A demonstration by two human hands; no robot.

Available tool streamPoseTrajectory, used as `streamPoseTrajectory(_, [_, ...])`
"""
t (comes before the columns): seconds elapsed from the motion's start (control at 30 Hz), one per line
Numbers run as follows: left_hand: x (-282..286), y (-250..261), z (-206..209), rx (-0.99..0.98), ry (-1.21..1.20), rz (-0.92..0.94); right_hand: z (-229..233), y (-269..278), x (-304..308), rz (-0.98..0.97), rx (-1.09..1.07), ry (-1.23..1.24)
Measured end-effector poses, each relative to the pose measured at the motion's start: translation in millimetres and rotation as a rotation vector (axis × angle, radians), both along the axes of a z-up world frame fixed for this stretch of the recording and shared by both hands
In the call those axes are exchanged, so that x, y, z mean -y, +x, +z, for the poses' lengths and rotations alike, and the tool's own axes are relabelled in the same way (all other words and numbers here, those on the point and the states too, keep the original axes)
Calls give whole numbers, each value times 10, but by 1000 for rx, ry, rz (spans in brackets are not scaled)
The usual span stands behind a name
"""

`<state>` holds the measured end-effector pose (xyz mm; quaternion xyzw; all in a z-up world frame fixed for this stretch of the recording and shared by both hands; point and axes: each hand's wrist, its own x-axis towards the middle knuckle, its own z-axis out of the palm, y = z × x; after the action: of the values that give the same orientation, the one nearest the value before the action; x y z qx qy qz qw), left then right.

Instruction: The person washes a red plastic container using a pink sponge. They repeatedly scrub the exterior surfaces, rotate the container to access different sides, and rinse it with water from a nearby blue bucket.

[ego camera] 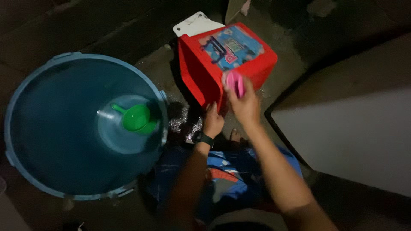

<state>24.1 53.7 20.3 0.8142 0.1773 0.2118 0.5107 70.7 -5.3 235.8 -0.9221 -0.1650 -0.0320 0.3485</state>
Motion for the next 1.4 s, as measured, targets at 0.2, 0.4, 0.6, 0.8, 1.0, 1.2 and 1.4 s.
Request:
streamPoseTrajectory(0.2, [-169, -51, 358, 47, -47, 117, -518, -395, 320, 26, -73, 233])
streamPoseTrajectory(0.4, [-255, -158, 692, 122, -619, 104, -408, -269, 315, -11, 67, 285])
streamPoseTrajectory(0.6, [-356, -240, 869, 59, -416, 260, -234, -272, -2, 188, 143, 54])
streamPoseTrajectory(0.8, [-587, -331, 988, -4, -487, 321, -185, 486, 112, -41, 88, -149])
streamPoseTrajectory(1.0, [-620, -269, 1214, 186, -461, 292, -65, 908, 115, -129, 92, -104])
streamPoseTrajectory(1.2, [-723, -300, 1354, 173, -422, 301, -294, 203, -549, 300, 264, -73])
streamPoseTrajectory(1.4, [-756, -408, 1129, 22, -483, 261, -89, 952, -309, 31, 9, -145])
